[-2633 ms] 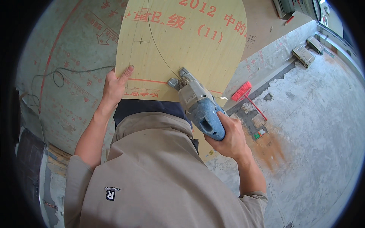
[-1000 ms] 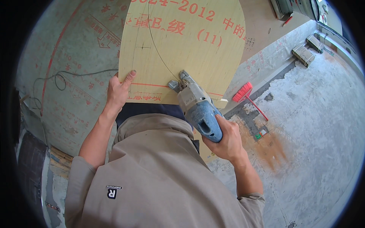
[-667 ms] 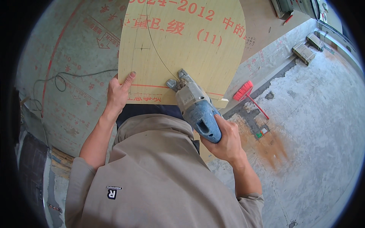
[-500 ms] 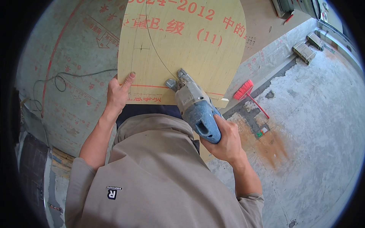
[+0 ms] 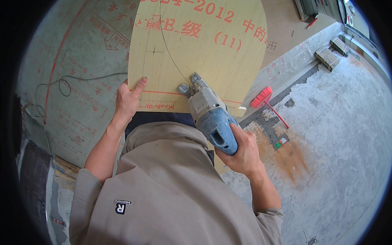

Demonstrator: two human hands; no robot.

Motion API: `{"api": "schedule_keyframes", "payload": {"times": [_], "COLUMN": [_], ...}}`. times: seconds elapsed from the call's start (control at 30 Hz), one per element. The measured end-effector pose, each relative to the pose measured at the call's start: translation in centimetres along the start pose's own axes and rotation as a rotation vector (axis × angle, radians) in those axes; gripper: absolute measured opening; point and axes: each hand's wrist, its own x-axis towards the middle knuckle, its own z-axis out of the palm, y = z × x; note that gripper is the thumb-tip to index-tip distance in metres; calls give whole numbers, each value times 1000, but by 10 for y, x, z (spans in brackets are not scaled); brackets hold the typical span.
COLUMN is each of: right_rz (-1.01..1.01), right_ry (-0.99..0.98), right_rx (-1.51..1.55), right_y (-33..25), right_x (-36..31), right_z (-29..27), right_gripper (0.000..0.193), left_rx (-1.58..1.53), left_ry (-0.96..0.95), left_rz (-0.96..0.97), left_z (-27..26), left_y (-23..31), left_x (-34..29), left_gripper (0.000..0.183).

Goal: Cutting a curved shape out of a plywood sheet using a jigsaw.

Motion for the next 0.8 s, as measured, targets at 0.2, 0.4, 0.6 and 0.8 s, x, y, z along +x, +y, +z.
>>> {"api": "schedule_keyframes", "payload": {"times": [0.2, 0.4, 0.6, 0.8], "right_rz": [2, 8, -4, -5], "right_ry": [0, -12, -2, 0], "right_rx": [7, -6, 4, 12], "right_y": [-1, -3, -6, -7], "right_x": [1, 3, 4, 5], "right_z": [0, 0, 0, -1], "right_gripper": [22, 23, 22, 22], "left_rx": [-10, -4, -1, 13], "left_ry": [-1, -8, -11, -23], "left_rz": [13, 7, 3, -21], "left_z": [0, 0, 0, -1], "left_y": [0, 0, 0, 4], "left_x": [0, 0, 0, -1], "left_gripper": [67, 66, 67, 67]}}
